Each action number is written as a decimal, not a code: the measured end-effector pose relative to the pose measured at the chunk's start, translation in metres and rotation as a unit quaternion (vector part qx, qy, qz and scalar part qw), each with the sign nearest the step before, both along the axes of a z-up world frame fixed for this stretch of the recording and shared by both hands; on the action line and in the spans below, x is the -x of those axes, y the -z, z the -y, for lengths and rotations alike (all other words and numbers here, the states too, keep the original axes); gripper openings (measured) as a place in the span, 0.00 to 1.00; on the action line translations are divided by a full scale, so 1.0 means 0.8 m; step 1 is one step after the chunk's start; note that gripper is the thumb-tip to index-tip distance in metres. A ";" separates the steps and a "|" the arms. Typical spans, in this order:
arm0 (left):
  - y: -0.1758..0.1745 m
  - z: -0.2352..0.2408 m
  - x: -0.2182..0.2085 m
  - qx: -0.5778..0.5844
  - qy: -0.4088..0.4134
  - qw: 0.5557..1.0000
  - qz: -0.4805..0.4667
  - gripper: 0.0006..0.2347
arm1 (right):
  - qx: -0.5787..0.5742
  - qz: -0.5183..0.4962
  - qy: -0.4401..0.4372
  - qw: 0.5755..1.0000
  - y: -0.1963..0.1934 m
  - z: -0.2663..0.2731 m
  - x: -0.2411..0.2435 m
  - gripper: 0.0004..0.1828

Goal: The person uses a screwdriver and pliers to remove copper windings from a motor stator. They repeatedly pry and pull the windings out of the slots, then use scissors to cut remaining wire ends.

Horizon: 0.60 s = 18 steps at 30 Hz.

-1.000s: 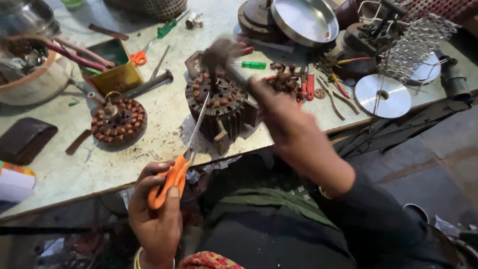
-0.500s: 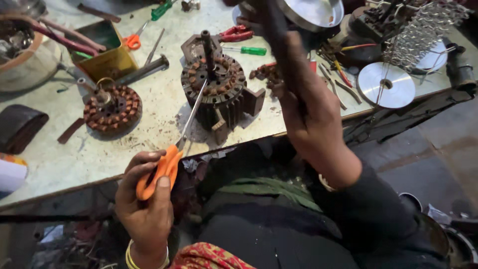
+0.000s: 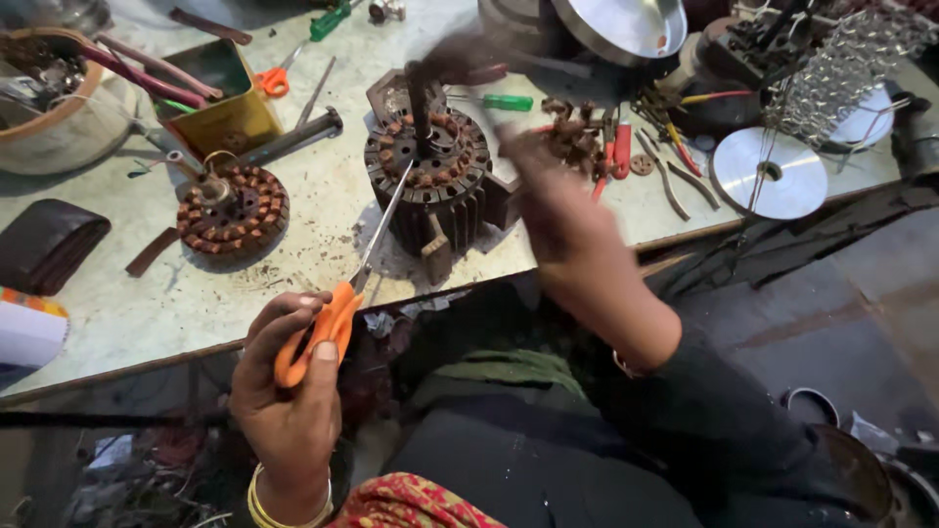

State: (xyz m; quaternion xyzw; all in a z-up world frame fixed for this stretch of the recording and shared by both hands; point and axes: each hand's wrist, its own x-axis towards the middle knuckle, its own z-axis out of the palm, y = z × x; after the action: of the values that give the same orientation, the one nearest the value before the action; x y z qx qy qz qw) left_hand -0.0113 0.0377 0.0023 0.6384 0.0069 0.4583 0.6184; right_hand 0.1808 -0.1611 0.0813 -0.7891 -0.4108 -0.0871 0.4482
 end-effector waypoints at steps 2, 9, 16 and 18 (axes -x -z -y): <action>-0.005 0.002 -0.001 -0.007 -0.007 1.000 -0.008 0.15 | 0.102 0.025 -0.030 0.994 -0.003 -0.006 -0.005 0.35; -0.008 -0.008 0.001 -0.046 -0.023 0.998 -0.042 0.14 | -0.054 0.050 0.029 0.997 0.005 0.016 -0.004 0.35; -0.019 -0.016 0.001 -0.206 -0.018 0.976 -0.070 0.13 | 0.134 0.039 -0.007 0.990 0.028 -0.005 -0.024 0.42; -0.019 -0.018 0.001 -0.229 -0.016 0.971 -0.071 0.14 | 0.143 0.048 0.008 0.988 0.033 0.002 -0.026 0.38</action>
State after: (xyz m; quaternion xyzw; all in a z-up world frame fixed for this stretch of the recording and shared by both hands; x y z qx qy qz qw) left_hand -0.0122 0.0518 0.0178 0.7936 -0.0441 0.4109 0.4467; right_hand 0.2015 -0.1626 0.0547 -0.8434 -0.4339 -0.0687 0.3094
